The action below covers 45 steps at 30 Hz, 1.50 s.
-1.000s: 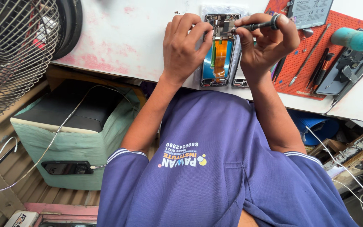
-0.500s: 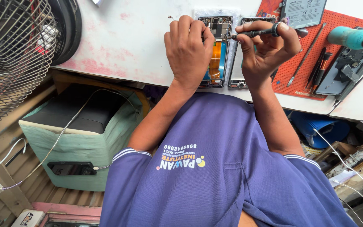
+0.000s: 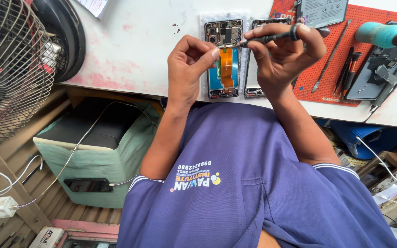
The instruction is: The person handles a disassembled smartphone, aligns and presses a ribbon cable, then uses tweezers and a screwdriver to adjust internal components. The person places the phone on the workbench and continues to manipulate small parts with tools.
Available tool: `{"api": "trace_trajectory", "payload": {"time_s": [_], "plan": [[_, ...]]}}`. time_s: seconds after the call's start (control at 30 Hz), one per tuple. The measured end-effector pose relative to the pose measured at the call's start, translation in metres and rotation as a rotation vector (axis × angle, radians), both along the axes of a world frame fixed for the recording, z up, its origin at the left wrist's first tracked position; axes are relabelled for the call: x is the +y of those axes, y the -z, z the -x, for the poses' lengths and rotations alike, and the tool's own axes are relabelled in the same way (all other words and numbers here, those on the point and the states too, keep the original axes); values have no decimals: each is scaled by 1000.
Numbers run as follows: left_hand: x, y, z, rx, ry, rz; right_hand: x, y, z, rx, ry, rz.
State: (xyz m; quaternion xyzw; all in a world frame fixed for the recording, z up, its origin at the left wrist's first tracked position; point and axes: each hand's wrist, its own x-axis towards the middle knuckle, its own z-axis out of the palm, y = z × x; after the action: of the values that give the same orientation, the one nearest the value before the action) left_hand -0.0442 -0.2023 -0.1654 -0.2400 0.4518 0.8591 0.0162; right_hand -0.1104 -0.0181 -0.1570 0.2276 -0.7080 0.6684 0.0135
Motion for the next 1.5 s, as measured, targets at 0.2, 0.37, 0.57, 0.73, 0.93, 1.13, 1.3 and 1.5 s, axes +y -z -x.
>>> {"api": "trace_trajectory", "payload": {"time_s": [0.2,0.37,0.57,0.73,0.93,1.13,1.3,1.5], "plan": [[1,2,-7,-128,-17,-402,-14,-13,-1,137,45,45],[-1,2,-9,-75,-52,-444,-18,-21,-5,175,56,49],[-3,3,-12,-72,-35,-473,-23,-19,-10,180,34,57],[-4,1,-13,-75,-36,-473,-27,-17,-11,207,41,61],[-3,-2,-16,-70,-32,-443,-29,-18,-12,190,51,62],[-5,4,-11,75,-22,-243,-29,-23,-12,178,55,32],[-14,5,-8,166,48,-22,-28,-25,-10,185,73,-4],[-15,3,-6,157,61,-23,-28,-25,-11,180,84,12]]}}
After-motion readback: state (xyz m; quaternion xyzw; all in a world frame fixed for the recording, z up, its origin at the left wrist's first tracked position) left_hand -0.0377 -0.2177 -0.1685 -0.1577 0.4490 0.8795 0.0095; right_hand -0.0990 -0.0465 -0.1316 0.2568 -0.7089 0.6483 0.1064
